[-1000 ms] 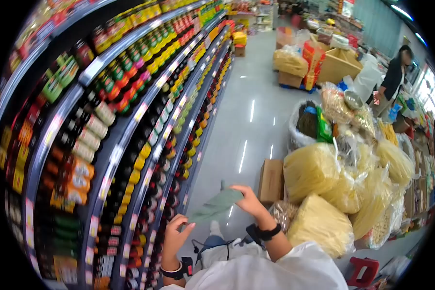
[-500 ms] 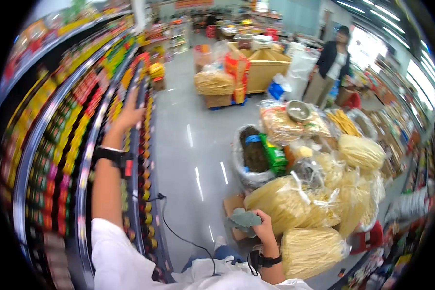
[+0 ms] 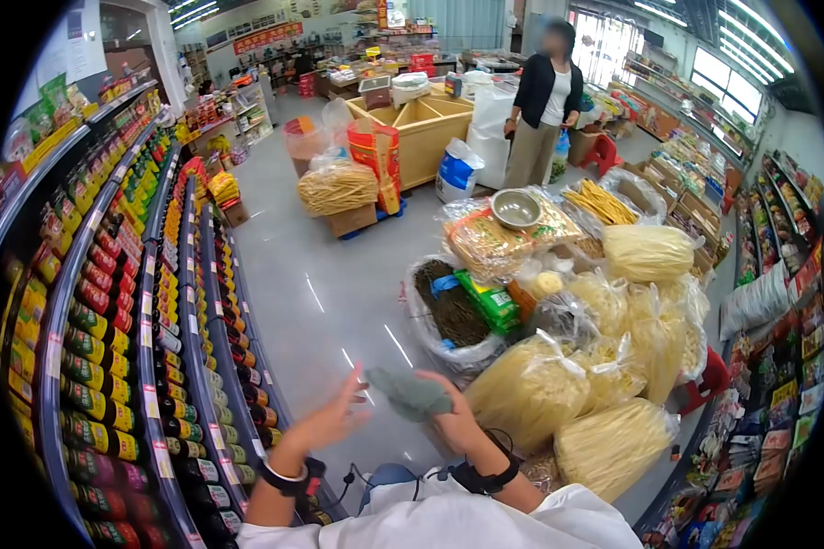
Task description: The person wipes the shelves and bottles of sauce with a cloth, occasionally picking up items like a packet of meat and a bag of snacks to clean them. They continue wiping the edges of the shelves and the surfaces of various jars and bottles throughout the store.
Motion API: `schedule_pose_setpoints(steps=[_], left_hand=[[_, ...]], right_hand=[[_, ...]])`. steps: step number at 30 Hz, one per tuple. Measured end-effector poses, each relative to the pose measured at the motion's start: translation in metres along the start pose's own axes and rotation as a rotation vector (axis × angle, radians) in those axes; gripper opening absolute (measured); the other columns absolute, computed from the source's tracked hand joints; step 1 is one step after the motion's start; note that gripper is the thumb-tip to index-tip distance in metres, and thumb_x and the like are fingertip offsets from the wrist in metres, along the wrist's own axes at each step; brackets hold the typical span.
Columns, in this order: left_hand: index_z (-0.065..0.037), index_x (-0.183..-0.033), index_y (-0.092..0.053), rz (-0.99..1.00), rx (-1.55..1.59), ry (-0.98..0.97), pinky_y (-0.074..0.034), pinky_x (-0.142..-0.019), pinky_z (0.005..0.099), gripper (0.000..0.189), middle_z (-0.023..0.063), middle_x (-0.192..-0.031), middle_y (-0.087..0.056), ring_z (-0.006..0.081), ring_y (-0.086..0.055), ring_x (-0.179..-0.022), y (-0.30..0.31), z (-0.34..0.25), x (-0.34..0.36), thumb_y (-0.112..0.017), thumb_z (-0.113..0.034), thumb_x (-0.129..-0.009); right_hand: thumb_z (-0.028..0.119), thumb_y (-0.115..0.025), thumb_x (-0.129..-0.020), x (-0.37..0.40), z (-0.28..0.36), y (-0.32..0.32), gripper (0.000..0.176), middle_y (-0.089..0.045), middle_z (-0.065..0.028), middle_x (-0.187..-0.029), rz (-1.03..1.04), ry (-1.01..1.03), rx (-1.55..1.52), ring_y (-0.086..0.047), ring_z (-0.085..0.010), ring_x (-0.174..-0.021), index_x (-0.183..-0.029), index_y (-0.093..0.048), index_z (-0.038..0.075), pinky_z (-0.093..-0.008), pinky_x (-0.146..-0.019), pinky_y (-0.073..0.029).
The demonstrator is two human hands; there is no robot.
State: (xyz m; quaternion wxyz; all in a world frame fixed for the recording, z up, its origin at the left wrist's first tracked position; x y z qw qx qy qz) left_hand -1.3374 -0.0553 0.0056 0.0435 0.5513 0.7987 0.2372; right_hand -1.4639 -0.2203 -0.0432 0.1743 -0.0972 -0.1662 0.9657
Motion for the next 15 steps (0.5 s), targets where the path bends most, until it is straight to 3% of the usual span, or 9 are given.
schedule_pose_setpoints(steps=[1, 3, 4, 7, 11, 13, 14, 15], left_hand=[[-0.008, -0.145, -0.006, -0.013, 0.004, 0.002, -0.041, -0.095, 0.0377, 0.072, 0.0152, -0.120, -0.051, 0.0240, -0.044, -0.118, -0.006, 0.005, 0.007, -0.053, -0.016, -0.092], [-0.003, -0.142, -0.016, -0.139, 0.328, -0.059, -0.041, -0.094, 0.0351, 0.068, 0.0155, -0.124, -0.048, 0.0196, -0.045, -0.116, -0.003, 0.019, 0.025, -0.058, -0.013, -0.089], [-0.003, -0.142, -0.016, -0.162, 0.328, -0.055, -0.041, -0.094, 0.0351, 0.068, 0.0155, -0.124, -0.048, 0.0196, -0.045, -0.116, 0.000, 0.037, 0.040, -0.058, -0.013, -0.089], [0.000, -0.136, -0.025, -0.300, 0.320, -0.039, -0.042, -0.092, 0.0320, 0.062, 0.0141, -0.124, -0.048, 0.0168, -0.047, -0.113, 0.022, 0.073, 0.088, -0.061, -0.010, -0.086], [0.000, -0.127, -0.035, -0.645, 0.208, 0.020, -0.043, -0.088, 0.0290, 0.052, 0.0101, -0.114, -0.052, 0.0159, -0.052, -0.105, 0.050, 0.083, 0.165, -0.063, -0.004, -0.083], [-0.001, -0.115, -0.040, -0.954, 0.465, -0.107, -0.044, -0.085, 0.0282, 0.044, 0.0081, -0.105, -0.054, 0.0149, -0.053, -0.101, 0.073, 0.084, 0.201, -0.065, 0.000, -0.080], [-0.003, -0.107, -0.040, -1.036, 0.461, -0.070, -0.044, -0.083, 0.0274, 0.039, 0.0069, -0.098, -0.053, 0.0132, -0.053, -0.096, 0.080, 0.089, 0.217, -0.066, 0.003, -0.077], [-0.002, -0.107, -0.040, -1.078, 0.444, -0.001, -0.043, -0.082, 0.0266, 0.040, 0.0069, -0.098, -0.052, 0.0121, -0.052, -0.095, 0.084, 0.097, 0.230, -0.066, 0.001, -0.077]], right_hand=[[-0.003, -0.052, -0.082, -0.006, -0.002, -0.015, 0.050, -0.056, -0.0045, -0.116, 0.014, -0.003, 0.002, -0.051, -0.0119, -0.105, -0.130, -0.046, 0.007, -0.0272, -0.090, -0.041], [0.001, -0.054, -0.083, -0.012, -0.008, -0.057, 0.050, -0.053, -0.0050, -0.119, 0.322, -0.141, 0.151, -0.051, -0.0119, -0.107, -0.132, -0.042, 0.006, -0.0269, -0.091, -0.041], [0.002, -0.058, -0.081, -0.016, 0.001, -0.078, 0.048, -0.054, -0.0035, -0.114, 0.384, -0.203, 0.265, -0.053, -0.0118, -0.102, -0.127, -0.046, 0.006, -0.0266, -0.087, -0.043], [-0.005, -0.058, -0.077, -0.030, -0.008, -0.140, 0.039, -0.057, -0.0014, -0.104, 0.363, -0.177, 0.079, -0.053, -0.0113, -0.097, -0.115, -0.055, 0.006, -0.0269, -0.082, -0.045], [-0.001, -0.062, -0.078, -0.043, -0.059, -0.208, 0.030, -0.058, -0.0010, -0.100, 0.430, -0.269, 0.038, -0.053, -0.0098, -0.093, -0.107, -0.057, 0.004, -0.0273, -0.080, -0.045], [0.002, -0.065, -0.078, -0.049, -0.078, -0.246, 0.033, -0.059, -0.0019, -0.099, 0.637, -0.137, 0.249, -0.054, -0.0091, -0.093, -0.110, -0.056, 0.004, -0.0271, -0.080, -0.046], [0.005, -0.065, -0.080, -0.049, -0.084, -0.267, 0.035, -0.061, -0.0030, -0.096, 0.634, -0.016, 0.217, -0.055, -0.0092, -0.090, -0.114, -0.056, 0.004, -0.0275, -0.079, -0.046], [0.005, -0.065, -0.080, -0.048, -0.096, -0.286, 0.035, -0.061, -0.0030, -0.096, 0.670, -0.026, 0.197, -0.055, -0.0092, -0.090, -0.114, -0.056, 0.004, -0.0275, -0.079, -0.046]])
Point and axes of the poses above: each hand's wrist, its own x-axis away from the middle knuckle, its own y-axis out of the back of the hand, z = x × y, the point moved 4 cm from there along -x, towards the middle knuckle
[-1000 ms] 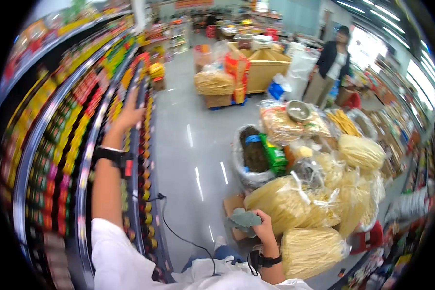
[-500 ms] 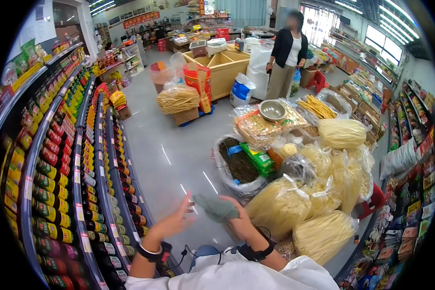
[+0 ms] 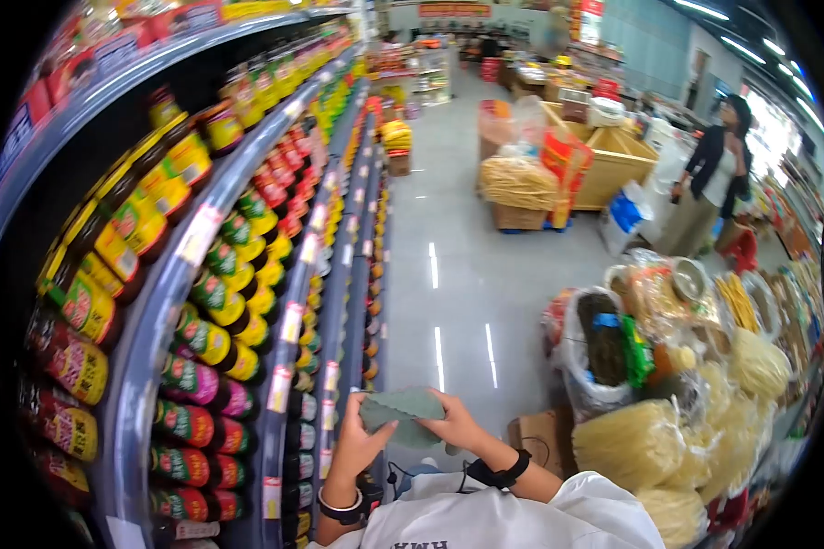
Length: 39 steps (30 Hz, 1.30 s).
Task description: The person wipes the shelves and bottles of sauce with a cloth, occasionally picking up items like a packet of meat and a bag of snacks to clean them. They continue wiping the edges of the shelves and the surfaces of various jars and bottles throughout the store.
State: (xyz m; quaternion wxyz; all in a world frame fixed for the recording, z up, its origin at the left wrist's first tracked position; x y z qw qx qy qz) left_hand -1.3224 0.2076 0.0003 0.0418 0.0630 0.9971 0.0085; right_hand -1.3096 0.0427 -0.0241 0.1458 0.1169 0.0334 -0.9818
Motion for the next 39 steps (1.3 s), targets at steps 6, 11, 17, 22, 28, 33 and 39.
schedule_pose_setpoints(steps=[6, 11, 17, 22, 28, 33, 39], left_hand=[[-0.002, -0.109, -0.040, -0.284, 0.004, 0.089, -0.042, -0.084, 0.0282, 0.042, 0.0081, -0.100, -0.050, 0.0136, -0.050, -0.096, 0.077, 0.036, 0.006, -0.063, 0.001, -0.074], [-0.007, -0.143, -0.008, -0.613, -0.348, -0.076, -0.041, -0.093, 0.0398, 0.079, 0.0251, -0.124, -0.047, 0.0355, -0.051, -0.109, 0.108, 0.034, 0.004, -0.053, 0.002, -0.079], [-0.003, -0.141, -0.010, -0.452, -0.456, 0.253, -0.044, -0.086, 0.0449, 0.068, 0.0345, -0.122, -0.046, 0.0463, -0.050, -0.109, 0.111, 0.064, -0.004, -0.050, -0.009, -0.086], [0.002, -0.138, -0.014, -0.495, -0.669, 0.034, -0.047, -0.075, 0.0472, 0.070, 0.0327, -0.109, -0.055, 0.0463, -0.057, -0.095, 0.126, 0.082, -0.028, -0.055, -0.015, -0.084], [0.001, -0.133, -0.019, -0.496, -0.790, 0.397, -0.046, -0.066, 0.0503, 0.069, 0.0298, -0.095, -0.060, 0.0457, -0.059, -0.082, 0.126, 0.077, -0.059, -0.058, -0.022, -0.081], [-0.001, -0.129, -0.020, -0.569, -0.826, 0.310, -0.043, -0.057, 0.0537, 0.067, 0.0284, -0.083, -0.060, 0.0464, -0.058, -0.073, 0.130, 0.083, -0.090, -0.059, -0.026, -0.080], [-0.004, -0.116, -0.027, -0.590, -0.744, 0.415, -0.039, -0.059, 0.0550, 0.052, 0.0314, -0.086, -0.057, 0.0506, -0.054, -0.077, 0.133, 0.077, -0.125, -0.059, -0.027, -0.083]], right_hand=[[0.009, -0.062, -0.083, -0.044, -0.054, -0.066, 0.036, -0.065, -0.0078, -0.094, 0.142, -0.252, 0.049, -0.057, -0.0112, -0.086, -0.118, -0.054, 0.001, -0.0296, -0.080, -0.047], [0.007, -0.058, -0.085, -0.083, -0.069, -0.121, 0.040, -0.058, -0.0099, -0.105, 0.018, -0.152, 0.051, -0.055, -0.0160, -0.096, -0.123, -0.046, 0.004, -0.0308, -0.083, -0.044], [0.009, -0.056, -0.083, -0.124, -0.082, -0.164, 0.041, -0.056, -0.0153, -0.105, 0.029, -0.175, 0.020, -0.056, -0.0282, -0.098, -0.121, -0.040, 0.009, -0.0340, -0.083, -0.045], [0.016, -0.054, -0.083, -0.161, -0.092, -0.191, 0.041, -0.054, -0.0192, -0.108, 0.165, 0.006, 0.085, -0.055, -0.0338, -0.102, -0.121, -0.041, 0.007, -0.0354, -0.086, -0.043], [0.015, -0.055, -0.078, -0.198, -0.098, -0.186, 0.039, -0.052, -0.0196, -0.102, 0.252, -0.006, 0.178, -0.054, -0.0347, -0.098, -0.113, -0.042, 0.004, -0.0365, -0.084, -0.042], [0.015, -0.056, -0.077, -0.226, -0.107, -0.174, 0.042, -0.053, -0.0203, -0.099, 0.238, -0.030, 0.259, -0.053, -0.0378, -0.094, -0.114, -0.041, 0.003, -0.0394, -0.082, -0.042], [0.018, -0.059, -0.073, -0.259, -0.111, -0.163, 0.045, -0.054, -0.0222, -0.094, 0.254, 0.060, 0.415, -0.053, -0.0403, -0.091, -0.111, -0.042, 0.003, -0.0437, -0.079, -0.042]])
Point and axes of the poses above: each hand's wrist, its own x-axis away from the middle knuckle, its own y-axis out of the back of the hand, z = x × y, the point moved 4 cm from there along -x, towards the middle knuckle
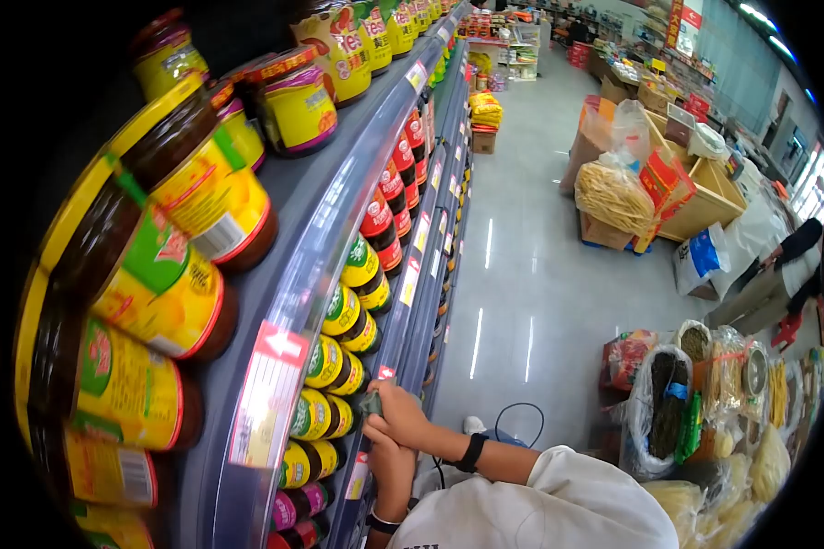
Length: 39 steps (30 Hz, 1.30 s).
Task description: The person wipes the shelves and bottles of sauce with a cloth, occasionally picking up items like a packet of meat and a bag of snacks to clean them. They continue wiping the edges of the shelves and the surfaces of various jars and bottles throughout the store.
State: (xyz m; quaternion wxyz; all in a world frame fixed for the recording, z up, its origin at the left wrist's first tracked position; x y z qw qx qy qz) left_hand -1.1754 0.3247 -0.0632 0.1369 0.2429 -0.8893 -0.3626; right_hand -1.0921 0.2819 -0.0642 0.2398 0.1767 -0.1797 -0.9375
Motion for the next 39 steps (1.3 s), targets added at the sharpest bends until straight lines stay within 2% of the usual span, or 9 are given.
schedule_pose_setpoints(steps=[3, 5, 13, 20, 22, 24, 31, 33, 39], left_hand=[[-0.006, -0.112, -0.027, 0.014, -0.017, 0.064, -0.038, -0.060, 0.0559, 0.048, 0.0309, -0.083, -0.058, 0.0505, -0.054, -0.076, -0.007, 0.001, -0.012, -0.059, -0.029, -0.083], [-0.006, -0.113, -0.028, -0.034, -0.015, -0.027, -0.038, -0.060, 0.0566, 0.049, 0.0310, -0.081, -0.058, 0.0506, -0.054, -0.076, -0.008, -0.006, -0.018, -0.060, -0.029, -0.083], [-0.004, -0.116, -0.028, -0.072, -0.086, -0.083, -0.040, -0.063, 0.0565, 0.046, 0.0303, -0.081, -0.059, 0.0495, -0.055, -0.078, -0.019, -0.022, -0.043, -0.056, -0.021, -0.083], [-0.002, -0.112, -0.029, -0.038, -0.108, -0.054, -0.039, -0.063, 0.0564, 0.040, 0.0308, -0.079, -0.058, 0.0498, -0.054, -0.076, -0.026, -0.029, -0.059, -0.054, -0.011, -0.082], [-0.001, -0.112, -0.029, -0.026, -0.129, -0.047, -0.039, -0.063, 0.0563, 0.041, 0.0311, -0.079, -0.058, 0.0496, -0.054, -0.076, -0.029, -0.032, -0.064, -0.054, -0.010, -0.081], [-0.002, -0.111, -0.029, -0.004, -0.060, 0.043, -0.038, -0.067, 0.0566, 0.042, 0.0341, -0.087, -0.056, 0.0516, -0.052, -0.082, -0.031, -0.033, -0.069, -0.056, -0.013, -0.082], [-0.001, -0.112, -0.028, -0.051, -0.107, 0.045, -0.038, -0.066, 0.0568, 0.042, 0.0349, -0.085, -0.056, 0.0515, -0.053, -0.081, -0.046, -0.048, -0.087, -0.055, -0.010, -0.082], [-0.001, -0.109, -0.028, -0.124, -0.153, 0.008, -0.041, -0.061, 0.0557, 0.039, 0.0320, -0.077, -0.058, 0.0494, -0.056, -0.074, -0.050, -0.045, -0.089, -0.053, -0.012, -0.082], [-0.003, -0.110, -0.031, -0.154, -0.190, 0.030, -0.039, -0.060, 0.0569, 0.035, 0.0315, -0.078, -0.058, 0.0502, -0.055, -0.074, -0.056, -0.054, -0.089, -0.053, -0.010, -0.083]], right_hand=[[0.020, -0.060, -0.072, -0.009, -0.007, 0.006, 0.045, -0.054, -0.0225, -0.096, 0.001, 0.030, 0.003, -0.052, -0.0415, -0.092, -0.110, -0.044, 0.003, -0.0454, -0.080, -0.041], [0.020, -0.059, -0.072, -0.016, -0.016, 0.009, 0.044, -0.054, -0.0220, -0.096, -0.027, 0.057, -0.021, -0.051, -0.0420, -0.092, -0.110, -0.045, 0.003, -0.0451, -0.081, -0.041], [0.020, -0.060, -0.073, -0.039, -0.031, 0.026, 0.046, -0.053, -0.0212, -0.096, 0.001, 0.170, -0.001, -0.051, -0.0393, -0.093, -0.111, -0.043, 0.002, -0.0439, -0.082, -0.040], [0.020, -0.063, -0.072, -0.056, -0.042, 0.038, 0.043, -0.054, -0.0191, -0.098, 0.022, 0.225, -0.026, -0.052, -0.0393, -0.093, -0.107, -0.045, 0.004, -0.0437, -0.082, -0.042], [0.020, -0.063, -0.071, -0.062, -0.045, 0.042, 0.042, -0.054, -0.0185, -0.098, 0.125, 0.251, -0.064, -0.053, -0.0380, -0.093, -0.106, -0.045, 0.004, -0.0429, -0.082, -0.043], [0.022, -0.063, -0.072, -0.066, -0.051, 0.044, 0.042, -0.054, -0.0183, -0.098, 0.147, 0.267, -0.054, -0.053, -0.0377, -0.093, -0.106, -0.045, 0.004, -0.0427, -0.081, -0.043], [0.030, -0.059, -0.076, -0.085, -0.063, 0.058, 0.041, -0.054, -0.0176, -0.098, 0.209, 0.309, -0.070, -0.054, -0.0372, -0.094, -0.105, -0.045, 0.005, -0.0424, -0.081, -0.043], [0.027, -0.060, -0.074, -0.088, -0.064, 0.061, 0.041, -0.053, -0.0173, -0.099, 0.215, 0.311, -0.081, -0.053, -0.0371, -0.096, -0.106, -0.045, 0.004, -0.0428, -0.083, -0.041], [0.025, -0.057, -0.076, -0.094, -0.071, 0.065, 0.040, -0.053, -0.0169, -0.098, 0.236, 0.358, -0.160, -0.051, -0.0374, -0.095, -0.106, -0.044, 0.004, -0.0430, -0.085, -0.040]])
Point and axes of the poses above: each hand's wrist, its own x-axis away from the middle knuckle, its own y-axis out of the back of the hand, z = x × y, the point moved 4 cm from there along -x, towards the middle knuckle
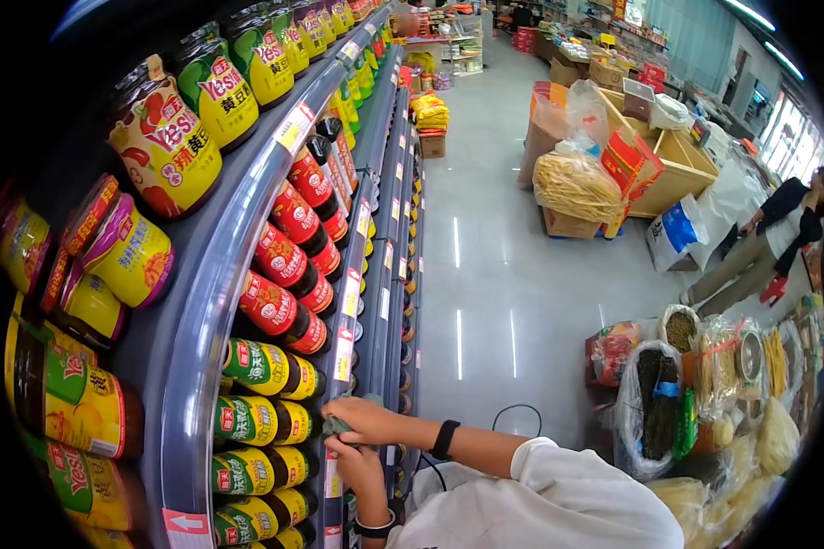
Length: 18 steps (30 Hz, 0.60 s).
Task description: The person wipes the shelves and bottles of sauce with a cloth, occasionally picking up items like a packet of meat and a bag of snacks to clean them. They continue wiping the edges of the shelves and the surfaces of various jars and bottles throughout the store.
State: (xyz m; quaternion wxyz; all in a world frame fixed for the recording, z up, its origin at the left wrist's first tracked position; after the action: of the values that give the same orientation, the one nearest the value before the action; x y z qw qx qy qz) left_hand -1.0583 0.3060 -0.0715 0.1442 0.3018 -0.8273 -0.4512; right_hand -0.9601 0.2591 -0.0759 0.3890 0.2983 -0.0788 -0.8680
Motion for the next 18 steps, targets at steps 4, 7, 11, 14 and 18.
schedule_pose_setpoints(steps=[4, 7, 11, 14, 18], left_hand=[[-0.002, -0.118, -0.028, 0.020, 0.130, -0.026, -0.039, -0.068, 0.0545, 0.041, 0.0366, -0.097, -0.053, 0.0534, -0.050, -0.090, -0.010, -0.004, -0.008, -0.050, -0.005, -0.084], [-0.001, -0.121, -0.027, 0.020, 0.151, -0.042, -0.039, -0.071, 0.0534, 0.043, 0.0370, -0.100, -0.052, 0.0532, -0.050, -0.093, -0.018, -0.018, -0.019, -0.050, -0.004, -0.084], [0.000, -0.123, -0.025, -0.043, 0.148, -0.179, -0.040, -0.063, 0.0549, 0.046, 0.0349, -0.090, -0.056, 0.0502, -0.055, -0.081, -0.034, -0.039, -0.037, -0.051, -0.007, -0.085], [-0.001, -0.123, -0.026, -0.015, 0.147, -0.174, -0.040, -0.065, 0.0550, 0.046, 0.0339, -0.090, -0.057, 0.0498, -0.055, -0.082, -0.045, -0.057, -0.062, -0.050, -0.006, -0.085], [-0.001, -0.123, -0.027, -0.053, 0.182, -0.268, -0.039, -0.067, 0.0555, 0.046, 0.0339, -0.090, -0.057, 0.0500, -0.055, -0.082, -0.064, -0.086, -0.098, -0.050, -0.003, -0.083]], right_hand=[[0.021, -0.055, -0.076, -0.006, -0.011, 0.010, 0.037, -0.051, -0.0166, -0.097, 0.082, -0.037, -0.106, -0.051, -0.0361, -0.094, -0.108, -0.043, 0.005, -0.0420, -0.085, -0.039], [0.020, -0.054, -0.078, -0.012, -0.023, 0.022, 0.037, -0.052, -0.0145, -0.100, 0.039, -0.023, -0.108, -0.052, -0.0323, -0.096, -0.109, -0.043, 0.004, -0.0390, -0.084, -0.041], [0.015, -0.052, -0.078, -0.020, -0.043, 0.044, 0.035, -0.051, -0.0144, -0.099, 0.002, -0.065, -0.220, -0.052, -0.0288, -0.094, -0.110, -0.041, 0.004, -0.0371, -0.084, -0.040], [0.011, -0.052, -0.076, -0.032, -0.066, 0.063, 0.036, -0.051, -0.0145, -0.099, -0.041, -0.081, -0.265, -0.051, -0.0302, -0.094, -0.110, -0.042, 0.004, -0.0376, -0.084, -0.040], [0.007, -0.050, -0.076, -0.054, -0.089, 0.100, 0.037, -0.050, -0.0131, -0.097, -0.026, -0.134, -0.351, -0.052, -0.0262, -0.095, -0.112, -0.041, 0.004, -0.0350, -0.084, -0.040]])
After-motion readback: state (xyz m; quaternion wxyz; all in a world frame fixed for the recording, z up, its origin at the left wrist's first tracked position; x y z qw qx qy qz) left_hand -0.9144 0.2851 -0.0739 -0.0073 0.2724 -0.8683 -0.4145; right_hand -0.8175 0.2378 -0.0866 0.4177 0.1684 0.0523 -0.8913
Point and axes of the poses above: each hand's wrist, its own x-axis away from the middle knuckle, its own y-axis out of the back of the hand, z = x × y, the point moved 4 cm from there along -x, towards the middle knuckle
